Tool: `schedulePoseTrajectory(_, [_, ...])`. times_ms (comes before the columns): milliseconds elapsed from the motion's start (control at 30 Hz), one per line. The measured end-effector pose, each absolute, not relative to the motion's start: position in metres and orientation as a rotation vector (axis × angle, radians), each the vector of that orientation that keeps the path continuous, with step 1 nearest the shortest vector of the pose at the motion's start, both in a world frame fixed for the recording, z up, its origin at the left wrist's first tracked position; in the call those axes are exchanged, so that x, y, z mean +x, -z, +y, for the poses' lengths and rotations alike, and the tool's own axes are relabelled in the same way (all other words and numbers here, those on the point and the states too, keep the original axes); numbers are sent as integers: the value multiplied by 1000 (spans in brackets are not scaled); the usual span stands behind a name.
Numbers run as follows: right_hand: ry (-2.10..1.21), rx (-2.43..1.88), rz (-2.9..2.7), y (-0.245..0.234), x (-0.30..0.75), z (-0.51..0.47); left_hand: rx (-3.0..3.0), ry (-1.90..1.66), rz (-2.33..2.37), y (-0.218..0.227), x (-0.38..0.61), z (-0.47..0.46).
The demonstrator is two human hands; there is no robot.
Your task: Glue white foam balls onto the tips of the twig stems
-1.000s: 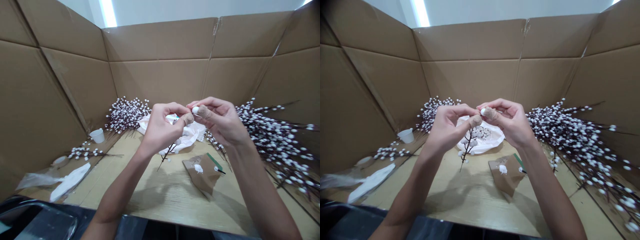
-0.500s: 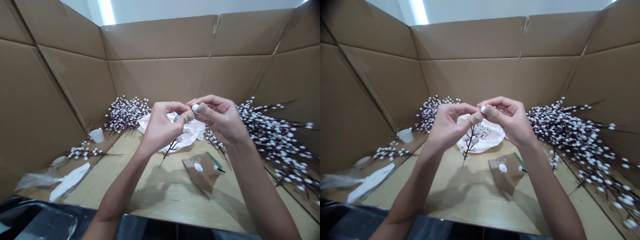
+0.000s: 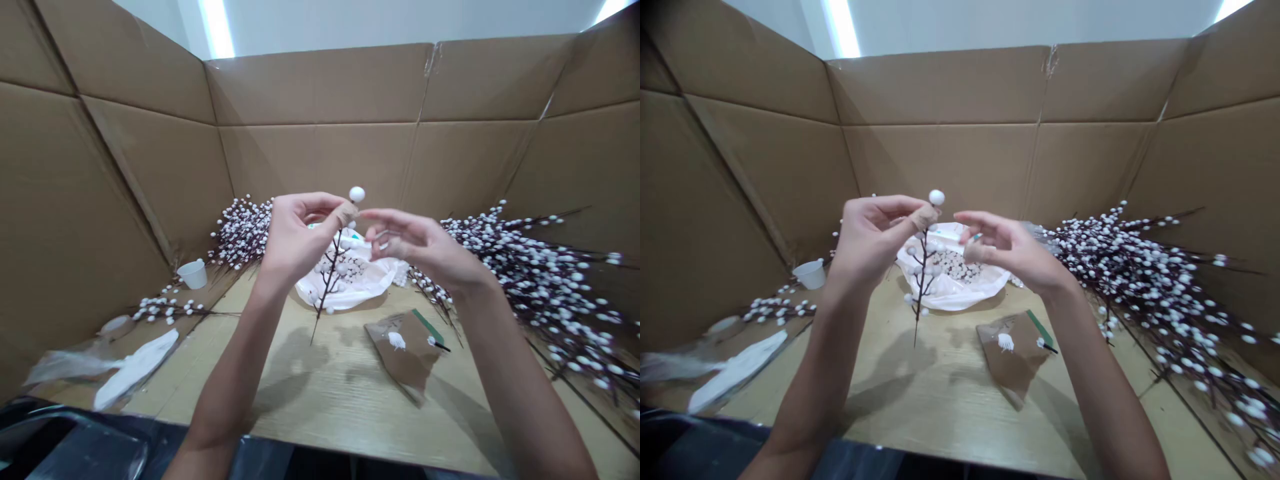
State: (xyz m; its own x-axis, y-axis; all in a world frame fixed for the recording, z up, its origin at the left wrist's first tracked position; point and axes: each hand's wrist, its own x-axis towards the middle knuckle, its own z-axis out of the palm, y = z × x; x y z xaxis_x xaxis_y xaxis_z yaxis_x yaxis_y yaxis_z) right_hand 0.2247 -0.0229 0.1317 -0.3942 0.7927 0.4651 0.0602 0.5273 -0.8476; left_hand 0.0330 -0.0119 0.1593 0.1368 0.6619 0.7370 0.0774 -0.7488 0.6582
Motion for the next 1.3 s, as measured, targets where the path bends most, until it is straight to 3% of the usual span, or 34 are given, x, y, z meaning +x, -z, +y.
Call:
schedulePoseTrajectory(200, [-761, -1288, -2567, -97, 186, -7, 1752, -1982, 680, -163, 20, 8])
schedulePoseTrajectory(333, [-616, -1232, -2511, -70, 155, 0, 1662, -2065, 621, -164, 17, 12])
schedulePoseTrajectory(633, [-1012, -901, -2361, -63, 142, -2, 1471, -2165, 545, -166, 11, 28])
schedulePoseTrajectory(900, [-409, -1108, -2130, -61, 138, -6, 1402, -2222, 482, -170, 6, 27])
schedulePoseTrajectory(1300, [-862, -891, -2041, -55, 132, -5, 1313, -2091, 474, -170, 5, 24])
